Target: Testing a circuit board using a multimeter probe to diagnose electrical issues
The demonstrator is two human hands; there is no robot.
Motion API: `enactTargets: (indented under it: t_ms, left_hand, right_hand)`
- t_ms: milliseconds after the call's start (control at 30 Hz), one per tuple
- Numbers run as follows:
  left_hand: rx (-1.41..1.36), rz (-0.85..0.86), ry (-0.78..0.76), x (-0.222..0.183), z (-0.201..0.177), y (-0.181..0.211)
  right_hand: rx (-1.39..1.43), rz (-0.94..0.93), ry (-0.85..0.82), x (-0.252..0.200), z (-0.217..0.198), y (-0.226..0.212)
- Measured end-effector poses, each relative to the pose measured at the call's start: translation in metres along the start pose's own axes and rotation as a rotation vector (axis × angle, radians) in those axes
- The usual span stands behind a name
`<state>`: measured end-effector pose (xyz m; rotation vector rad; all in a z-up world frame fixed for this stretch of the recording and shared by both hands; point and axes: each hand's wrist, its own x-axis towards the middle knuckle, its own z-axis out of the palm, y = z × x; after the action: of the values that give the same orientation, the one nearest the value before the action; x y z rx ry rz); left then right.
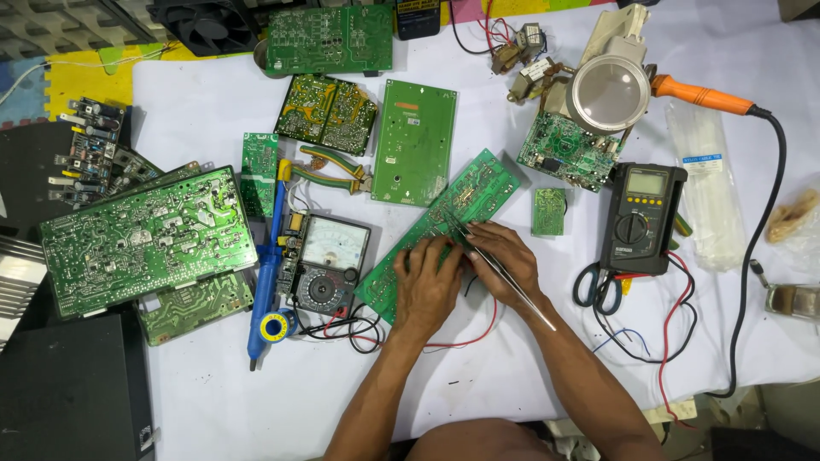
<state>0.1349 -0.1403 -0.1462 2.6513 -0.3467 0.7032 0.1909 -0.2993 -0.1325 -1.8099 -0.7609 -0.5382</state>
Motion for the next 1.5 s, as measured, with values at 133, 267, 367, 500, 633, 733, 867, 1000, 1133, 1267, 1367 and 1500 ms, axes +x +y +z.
enactTargets:
  t_ms: [133,267,367,500,633,733,867,1000,1133,1267,1367,1500]
  left_hand:
    - [0.035,0.02,-0.002,-0.008,0.028,0.004]
    - [0.084,0.038,-0.031,0.0,0.019,0.01]
    - [0.105,0.043,-0.057,0.002,0.022,0.01]
    - [0.044,0.043,0.072,0.004,0.013,0.005]
    - [-0.091,-0.058,0.23,0.013,-0.005,0.001]
    - [-0.386,-0.193,0.312,0.023,-0.008,-0.002]
    - [-0.493,-0.299,0.323,0.029,-0.002,-0.007]
    - [-0.352,-0.284,0.339,0.028,0.015,-0.01]
    - [-0.4,-0.289,0.352,0.03,0.006,-0.011]
    - [-0.527,-0.338,0.362,0.03,0.004,-0.01]
    - [-0.568,-0.35,0.365,0.032,0.0,-0.01]
    - [-0.582,-0.352,0.358,0.031,0.002,-0.013]
  right_hand:
    - [-0.018,0.017,0.04,0.001,-0.005,0.0]
    - [-0.1,0.068,0.011,0.001,-0.007,0.001]
    - [-0.111,0.065,0.012,0.0,-0.008,0.004]
    - [-0.138,0.063,0.049,0.001,-0.011,0.008]
    - [-0.112,0.066,0.051,0.003,-0.008,0.004]
    - [-0.123,0.019,0.006,-0.001,-0.003,0.003]
    - [-0.193,0.003,0.03,-0.001,-0.002,0.002]
    - [-0.146,0.016,-0.006,0.0,-0.004,0.0]
    - [-0.181,0.028,-0.004,-0.001,-0.002,-0.002]
    - [-0.149,0.051,-0.021,-0.001,-0.004,-0.001]
    - [-0.164,0.034,-0.017,-0.001,-0.002,-0.002]
    - [-0.122,0.036,-0.025,0.001,-0.002,-0.003]
